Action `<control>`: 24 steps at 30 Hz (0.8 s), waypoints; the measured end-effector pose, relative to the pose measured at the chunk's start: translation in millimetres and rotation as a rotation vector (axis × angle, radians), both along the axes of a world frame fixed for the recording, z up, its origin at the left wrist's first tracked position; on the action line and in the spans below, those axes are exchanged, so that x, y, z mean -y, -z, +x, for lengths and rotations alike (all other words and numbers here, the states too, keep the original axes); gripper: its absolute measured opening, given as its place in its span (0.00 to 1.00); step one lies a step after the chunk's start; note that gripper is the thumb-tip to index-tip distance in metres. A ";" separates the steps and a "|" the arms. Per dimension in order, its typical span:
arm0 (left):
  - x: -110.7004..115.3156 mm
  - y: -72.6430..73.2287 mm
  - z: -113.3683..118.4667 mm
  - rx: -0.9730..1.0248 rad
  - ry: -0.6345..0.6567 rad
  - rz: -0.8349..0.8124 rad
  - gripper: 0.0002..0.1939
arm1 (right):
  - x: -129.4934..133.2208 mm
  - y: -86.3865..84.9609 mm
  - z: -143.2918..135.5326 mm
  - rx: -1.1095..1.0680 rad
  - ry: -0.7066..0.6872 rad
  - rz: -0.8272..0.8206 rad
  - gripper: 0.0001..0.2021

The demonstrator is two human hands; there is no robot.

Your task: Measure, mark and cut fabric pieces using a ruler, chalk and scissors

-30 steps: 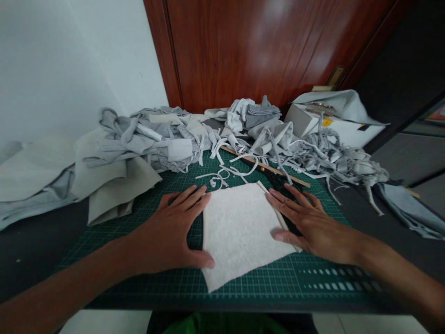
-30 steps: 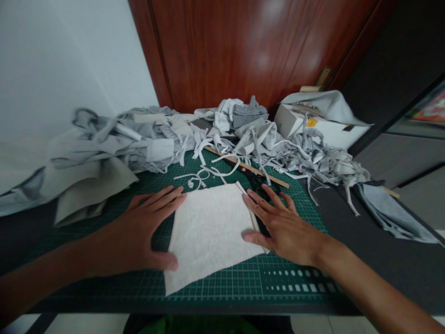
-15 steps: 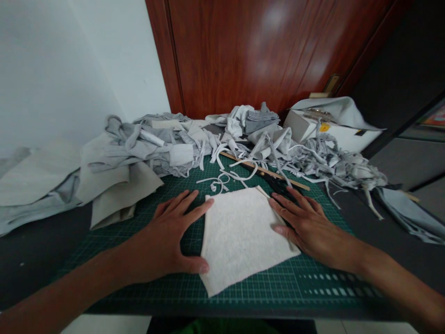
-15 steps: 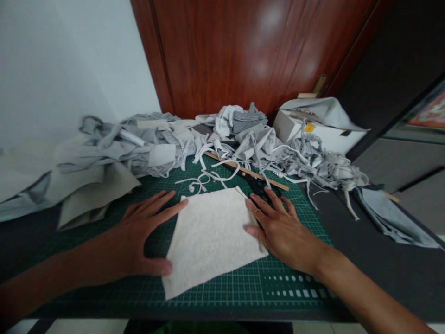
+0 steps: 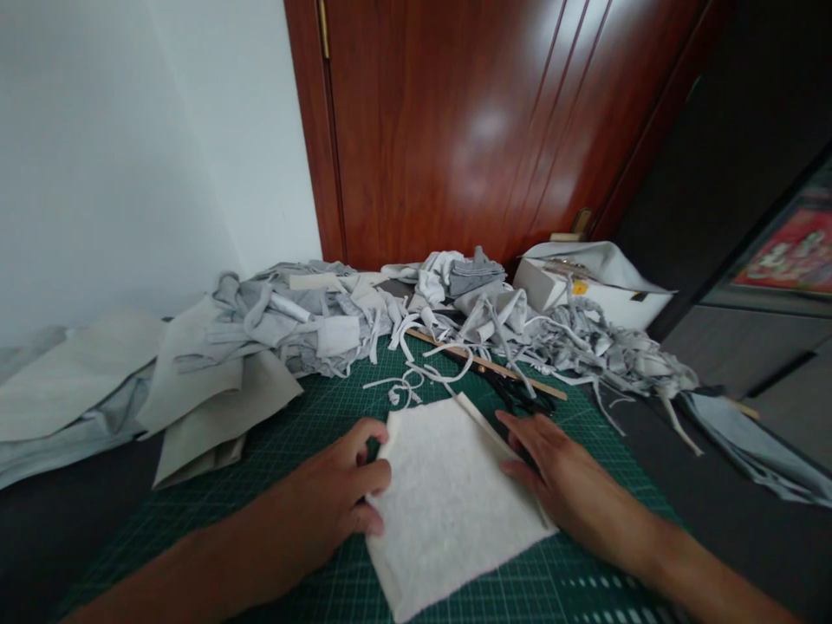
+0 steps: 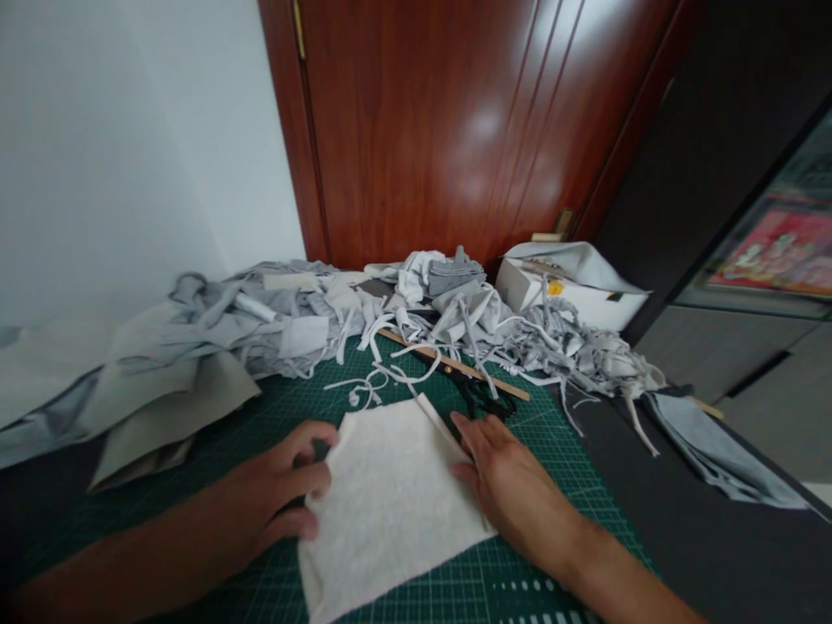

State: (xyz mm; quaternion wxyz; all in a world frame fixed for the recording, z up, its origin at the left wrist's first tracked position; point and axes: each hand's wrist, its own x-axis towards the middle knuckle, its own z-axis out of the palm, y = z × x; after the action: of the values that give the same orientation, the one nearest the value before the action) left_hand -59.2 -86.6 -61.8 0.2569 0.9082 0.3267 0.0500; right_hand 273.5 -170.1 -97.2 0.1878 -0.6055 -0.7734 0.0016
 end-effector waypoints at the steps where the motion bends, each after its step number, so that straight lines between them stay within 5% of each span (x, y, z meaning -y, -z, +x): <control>1: -0.7 1.6 2.0 0.010 0.001 -0.005 0.04 | -0.5 -4.4 -3.8 -0.060 -0.001 -0.029 0.20; 6: -0.3 11.3 11.2 0.152 -0.021 0.060 0.08 | -16.7 -36.2 -38.4 -0.310 -0.088 0.006 0.11; 10: -1.6 25.0 25.3 0.460 -0.068 0.097 0.45 | -40.7 -56.2 -87.3 -0.488 -0.337 0.151 0.08; 12: -7.9 25.3 33.0 0.608 -0.144 0.109 0.48 | -52.9 -62.9 -110.6 -0.527 -0.462 0.183 0.08; 16: -36.4 -11.5 31.3 0.609 -0.374 0.191 0.08 | -87.6 -76.3 -124.2 -0.466 -0.546 0.224 0.09; 18: -57.7 -43.7 17.0 0.557 -0.532 0.371 0.09 | -115.9 -84.0 -108.0 -0.382 -0.433 0.261 0.12; 21: -94.0 -82.5 -17.0 0.504 -0.765 0.749 0.16 | -170.1 -94.0 -63.8 -0.215 -0.064 0.205 0.12; 24: -128.7 -87.3 -54.0 0.353 -0.885 0.973 0.19 | -225.6 -97.6 -19.0 -0.144 0.126 0.145 0.12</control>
State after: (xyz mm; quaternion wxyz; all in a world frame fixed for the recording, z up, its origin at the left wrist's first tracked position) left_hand -113.2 42.1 25.5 -0.1760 0.6793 0.5611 0.4390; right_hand 254.4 55.5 0.4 0.2859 -0.6360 -0.7164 -0.0225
